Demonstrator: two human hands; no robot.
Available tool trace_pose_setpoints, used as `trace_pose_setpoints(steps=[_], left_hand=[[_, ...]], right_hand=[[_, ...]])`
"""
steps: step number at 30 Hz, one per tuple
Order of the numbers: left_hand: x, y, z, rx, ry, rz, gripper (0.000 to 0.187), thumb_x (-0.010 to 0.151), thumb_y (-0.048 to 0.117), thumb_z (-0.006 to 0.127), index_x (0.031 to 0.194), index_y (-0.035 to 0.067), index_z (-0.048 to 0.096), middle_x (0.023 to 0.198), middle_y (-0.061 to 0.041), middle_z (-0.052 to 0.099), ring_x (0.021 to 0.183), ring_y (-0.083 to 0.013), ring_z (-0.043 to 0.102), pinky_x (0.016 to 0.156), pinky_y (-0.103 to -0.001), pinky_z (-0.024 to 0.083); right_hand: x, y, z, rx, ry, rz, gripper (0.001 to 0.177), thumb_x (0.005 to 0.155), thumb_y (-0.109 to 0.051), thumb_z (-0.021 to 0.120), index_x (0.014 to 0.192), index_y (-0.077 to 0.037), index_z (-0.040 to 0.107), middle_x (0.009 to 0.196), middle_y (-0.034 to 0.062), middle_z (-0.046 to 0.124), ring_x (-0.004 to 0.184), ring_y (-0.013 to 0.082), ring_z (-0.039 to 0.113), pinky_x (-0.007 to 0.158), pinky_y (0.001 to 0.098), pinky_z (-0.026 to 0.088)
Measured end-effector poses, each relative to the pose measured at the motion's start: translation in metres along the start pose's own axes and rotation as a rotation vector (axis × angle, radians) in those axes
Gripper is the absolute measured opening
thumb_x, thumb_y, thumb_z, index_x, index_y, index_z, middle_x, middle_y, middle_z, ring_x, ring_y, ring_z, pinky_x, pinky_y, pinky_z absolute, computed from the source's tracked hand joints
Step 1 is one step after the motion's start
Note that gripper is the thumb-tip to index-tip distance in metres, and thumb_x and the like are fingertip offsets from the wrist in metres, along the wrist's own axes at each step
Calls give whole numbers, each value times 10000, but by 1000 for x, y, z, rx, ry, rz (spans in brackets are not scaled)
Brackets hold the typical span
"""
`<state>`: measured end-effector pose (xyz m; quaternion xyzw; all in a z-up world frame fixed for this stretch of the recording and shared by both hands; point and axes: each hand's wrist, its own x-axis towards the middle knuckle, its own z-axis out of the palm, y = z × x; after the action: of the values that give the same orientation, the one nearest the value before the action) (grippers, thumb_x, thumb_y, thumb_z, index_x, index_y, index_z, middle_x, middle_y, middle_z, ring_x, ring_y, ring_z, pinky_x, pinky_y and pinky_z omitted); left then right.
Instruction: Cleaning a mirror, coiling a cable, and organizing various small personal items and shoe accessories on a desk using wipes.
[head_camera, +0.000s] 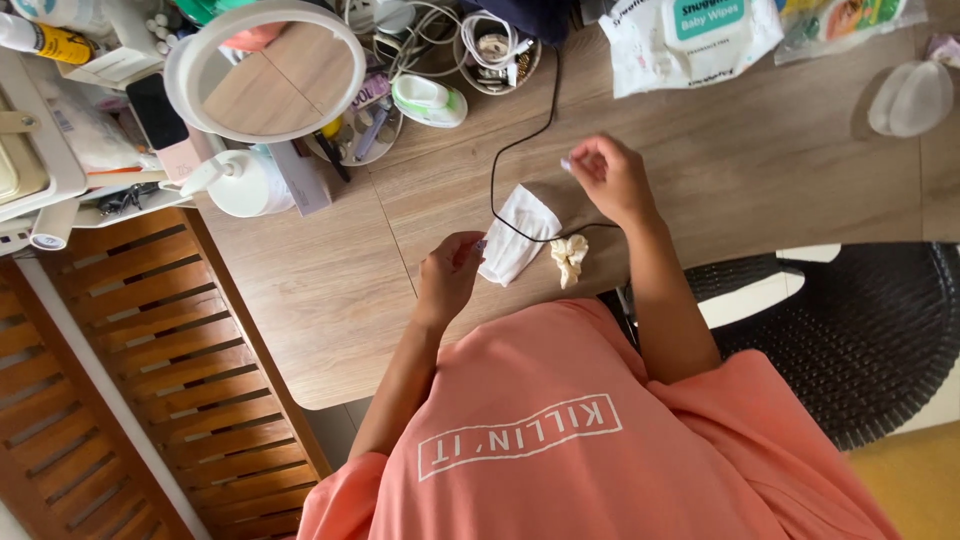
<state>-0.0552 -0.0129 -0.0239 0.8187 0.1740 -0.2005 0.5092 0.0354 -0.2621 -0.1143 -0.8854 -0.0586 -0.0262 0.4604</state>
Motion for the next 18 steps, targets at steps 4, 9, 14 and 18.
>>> trace_pose_setpoints(steps=[4,9,14,18], left_hand=[[-5,-3,7,51,-34,20,209,899,140,583,1083,102,676,921,-103,714,829,-218,699,761,-338,544],[-4,-16,20,74,-97,60,216,888,160,591,1078,102,675,943,-118,707,881,-270,683,781,-363,540],[-12,-13,24,99,-130,94,218,880,196,608,1069,113,678,950,-118,705,901,-286,677,794,-374,539],[-11,-29,20,123,-103,82,223,867,262,629,1071,190,684,927,-64,709,876,-217,682,792,-312,542]], right_hand=[[-53,-14,-33,4,-155,102,142,775,-26,711,898,-83,667,762,121,633,690,284,610,639,341,530],[-100,11,-23,-496,-317,196,456,814,-80,690,1241,-200,583,1169,86,498,1125,328,432,958,501,349],[-113,30,-7,-486,-120,145,88,862,-178,686,938,-143,659,954,23,548,935,242,528,843,364,435],[-98,-35,-38,-164,40,13,89,880,-110,708,966,-128,715,807,34,659,779,233,661,715,290,529]])
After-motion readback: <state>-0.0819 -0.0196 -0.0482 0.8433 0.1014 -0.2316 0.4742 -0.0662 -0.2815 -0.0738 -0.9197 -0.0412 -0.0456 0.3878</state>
